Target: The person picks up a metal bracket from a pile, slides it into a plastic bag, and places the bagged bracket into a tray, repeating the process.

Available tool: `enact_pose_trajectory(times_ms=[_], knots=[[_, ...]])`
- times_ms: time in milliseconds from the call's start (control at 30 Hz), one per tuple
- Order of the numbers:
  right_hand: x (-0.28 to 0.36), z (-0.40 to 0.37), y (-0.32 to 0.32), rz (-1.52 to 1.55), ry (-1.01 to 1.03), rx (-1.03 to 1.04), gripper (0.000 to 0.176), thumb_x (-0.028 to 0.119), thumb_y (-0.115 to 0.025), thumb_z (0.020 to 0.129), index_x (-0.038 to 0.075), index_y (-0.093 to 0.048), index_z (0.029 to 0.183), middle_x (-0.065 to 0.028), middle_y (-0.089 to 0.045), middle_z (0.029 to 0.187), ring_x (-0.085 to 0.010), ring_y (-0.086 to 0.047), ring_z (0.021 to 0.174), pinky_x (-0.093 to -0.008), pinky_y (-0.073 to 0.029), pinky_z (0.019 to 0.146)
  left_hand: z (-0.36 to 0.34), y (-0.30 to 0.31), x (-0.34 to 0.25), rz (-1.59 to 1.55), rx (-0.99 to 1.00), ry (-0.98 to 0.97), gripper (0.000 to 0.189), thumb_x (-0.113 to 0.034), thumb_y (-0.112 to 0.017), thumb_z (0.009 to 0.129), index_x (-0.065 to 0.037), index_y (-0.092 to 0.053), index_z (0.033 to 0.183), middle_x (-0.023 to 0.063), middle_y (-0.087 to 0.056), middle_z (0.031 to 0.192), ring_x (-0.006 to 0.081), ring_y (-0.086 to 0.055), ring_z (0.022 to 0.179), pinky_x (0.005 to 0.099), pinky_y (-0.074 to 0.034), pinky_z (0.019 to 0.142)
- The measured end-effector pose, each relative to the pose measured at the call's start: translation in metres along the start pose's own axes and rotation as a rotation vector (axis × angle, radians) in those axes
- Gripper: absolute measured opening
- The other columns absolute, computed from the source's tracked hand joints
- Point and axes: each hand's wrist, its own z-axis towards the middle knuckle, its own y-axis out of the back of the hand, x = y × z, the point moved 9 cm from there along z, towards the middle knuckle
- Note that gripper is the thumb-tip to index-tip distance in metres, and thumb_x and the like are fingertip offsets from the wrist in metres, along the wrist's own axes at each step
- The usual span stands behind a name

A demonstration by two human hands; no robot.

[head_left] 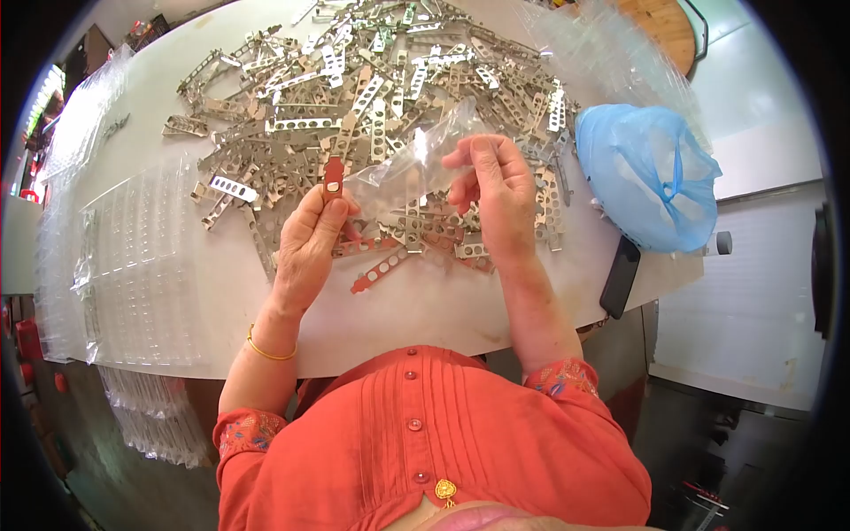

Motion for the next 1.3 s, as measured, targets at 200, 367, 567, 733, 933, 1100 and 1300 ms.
enact_pose_trajectory(times_ms=[200,367,567,733,933,1100,1300], knots=[[0.0,0.004,0.0,-0.085,0.034,-0.014,0.024,0.025,-0.052,0.106,0.005,-0.065,0.105,-0.0049,-0.071,0.09,-0.006,-0.062,0.057,-0.0192,-0.046,0.048,0.002,0.011,-0.006,-0.02,-0.11,-0.023,0.019,-0.018,-0.049,0.107,-0.003,-0.059,0.101,0.0043,-0.062,0.11,0.0098,-0.058,0.087,0.0244,-0.05,0.08],[-0.007,0.009,-0.01,-0.104,0.048,0.072,0.03,0.025,-0.052,0.106,0.001,-0.069,0.111,-0.0086,-0.074,0.093,-0.0097,-0.067,0.061,-0.0226,-0.053,0.053,0.003,0.01,-0.005,-0.158,-0.027,-0.053,0.018,-0.016,-0.048,0.107,-0.002,-0.059,0.103,0.0064,-0.063,0.113,0.0121,-0.063,0.09,0.025,-0.053,0.077],[-0.018,0.004,-0.011,0.046,-0.009,0.09,0.035,0.026,-0.048,0.107,-0.002,-0.068,0.115,-0.0124,-0.073,0.097,-0.0149,-0.069,0.069,-0.0262,-0.055,0.056,0.005,0.013,-0.001,-0.131,-0.029,-0.071,0.02,-0.016,-0.046,0.108,0.001,-0.058,0.107,0.0082,-0.063,0.108,0.0152,-0.069,0.085,0.0269,-0.057,0.069],[-0.015,-0.005,-0.002,0.049,0.02,0.079,0.036,0.025,-0.045,0.107,-0.001,-0.068,0.117,-0.0105,-0.072,0.098,-0.0139,-0.069,0.071,-0.0245,-0.055,0.063,0.004,0.023,-0.001,-0.144,-0.144,-0.03,0.022,-0.017,-0.046,0.108,-0.001,-0.06,0.104,0.0059,-0.067,0.098,0.0136,-0.07,0.084,0.0253,-0.056,0.075],[-0.009,-0.008,0.003,0.07,0.082,0.041,0.039,0.025,-0.042,0.108,-0.003,-0.068,0.114,-0.0121,-0.071,0.093,-0.0153,-0.068,0.067,-0.0262,-0.055,0.062,0.005,0.014,-0.001,-0.255,-0.091,0.006,0.021,-0.016,-0.045,0.108,0.0,-0.059,0.105,0.0121,-0.063,0.12,0.022,-0.071,0.098,0.032,-0.061,0.08],[-0.01,-0.008,-0.006,0.191,0.094,0.122,0.031,0.024,-0.047,0.107,-0.001,-0.059,0.121,-0.0116,-0.069,0.096,-0.0154,-0.065,0.065,-0.0274,-0.055,0.06,0.004,0.01,0.009,-0.31,-0.03,0.063,0.019,-0.014,-0.045,0.108,0.002,-0.057,0.107,0.0152,-0.058,0.132,0.0242,-0.071,0.102,0.0328,-0.063,0.08],[-0.03,-0.02,-0.036,0.131,-0.106,0.275,0.022,0.013,-0.065,0.098,0.002,-0.06,0.116,-0.0075,-0.067,0.092,-0.0089,-0.063,0.068,-0.0224,-0.052,0.058,0.002,-0.006,0.004,-0.412,0.063,0.072,0.02,-0.014,-0.044,0.108,0.0,-0.058,0.105,0.0169,-0.048,0.146,0.0227,-0.069,0.107,0.0307,-0.062,0.08]])
